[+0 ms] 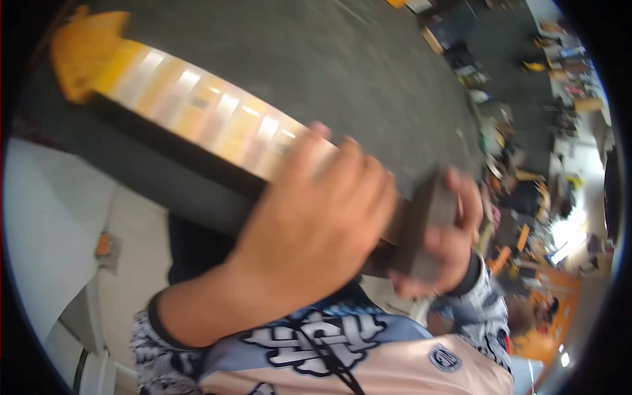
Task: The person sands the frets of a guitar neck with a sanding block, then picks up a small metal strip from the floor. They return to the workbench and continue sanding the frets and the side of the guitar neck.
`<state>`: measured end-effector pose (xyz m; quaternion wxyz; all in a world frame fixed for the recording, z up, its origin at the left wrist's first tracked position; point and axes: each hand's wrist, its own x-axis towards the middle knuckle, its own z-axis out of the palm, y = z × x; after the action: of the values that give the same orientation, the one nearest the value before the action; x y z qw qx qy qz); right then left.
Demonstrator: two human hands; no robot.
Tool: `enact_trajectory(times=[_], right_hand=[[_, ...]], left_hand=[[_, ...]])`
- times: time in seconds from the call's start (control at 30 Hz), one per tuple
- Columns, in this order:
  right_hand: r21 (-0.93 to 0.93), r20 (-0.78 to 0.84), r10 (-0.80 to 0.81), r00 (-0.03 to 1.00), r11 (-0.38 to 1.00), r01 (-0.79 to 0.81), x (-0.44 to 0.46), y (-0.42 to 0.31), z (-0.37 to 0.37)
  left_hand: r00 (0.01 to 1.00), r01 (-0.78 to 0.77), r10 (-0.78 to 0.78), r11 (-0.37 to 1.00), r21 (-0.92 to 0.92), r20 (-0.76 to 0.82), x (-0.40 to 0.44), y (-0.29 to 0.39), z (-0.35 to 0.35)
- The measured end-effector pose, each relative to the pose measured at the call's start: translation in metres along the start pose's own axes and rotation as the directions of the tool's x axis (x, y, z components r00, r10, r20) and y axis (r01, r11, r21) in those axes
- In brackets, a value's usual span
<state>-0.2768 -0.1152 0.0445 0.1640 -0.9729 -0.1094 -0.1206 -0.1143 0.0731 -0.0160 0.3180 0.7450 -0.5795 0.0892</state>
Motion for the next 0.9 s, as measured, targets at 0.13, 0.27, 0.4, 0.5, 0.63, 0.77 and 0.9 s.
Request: enact_trajectory(times=[0.13, 0.27, 0.4, 0.5, 0.63, 0.77, 0.9], right_hand=[[0.232, -0.073, 0.124, 0.99, 0.967, -0.104, -0.006, 0.007, 0.004], [0.413, -0.049, 0.228, 0.973, 0.891, -0.188, -0.008, 0.001, 0.011], [0.012, -0.152, -0.042, 0.988, 0.999, 0.044, 0.013, 0.018, 0.017], [0.028, -0.14, -0.053, 0.989, 0.998, 0.057, 0.014, 0.02, 0.015], [0.154, -0.17, 0.011, 0.985, 0.988, 0.015, 0.01, 0.018, 0.013], [0.629, -0.278, 0.197, 0.94, 0.777, 0.023, -0.015, -0.001, 0.036], [0.312, -0.384, 0.202, 0.901, 0.947, -0.079, -0.014, 0.006, 0.007]], left_hand=[[0.956, 0.047, -0.079, 0.992, -0.118, -0.283, 0.01, 0.01, 0.015], [0.932, 0.077, -0.123, 0.986, -0.146, -0.341, 0.009, 0.008, 0.011], [0.975, 0.097, -0.107, 0.993, -0.062, -0.193, 0.001, 0.006, 0.008], [0.965, 0.101, -0.115, 0.992, -0.069, -0.234, 0.001, 0.005, 0.013], [0.973, 0.089, -0.104, 0.993, -0.081, -0.206, 0.001, 0.005, 0.011], [0.972, 0.07, -0.082, 0.995, -0.064, -0.221, 0.0, 0.002, 0.013], [0.971, 0.055, -0.068, 0.996, -0.066, -0.227, 0.0, 0.002, 0.015]])
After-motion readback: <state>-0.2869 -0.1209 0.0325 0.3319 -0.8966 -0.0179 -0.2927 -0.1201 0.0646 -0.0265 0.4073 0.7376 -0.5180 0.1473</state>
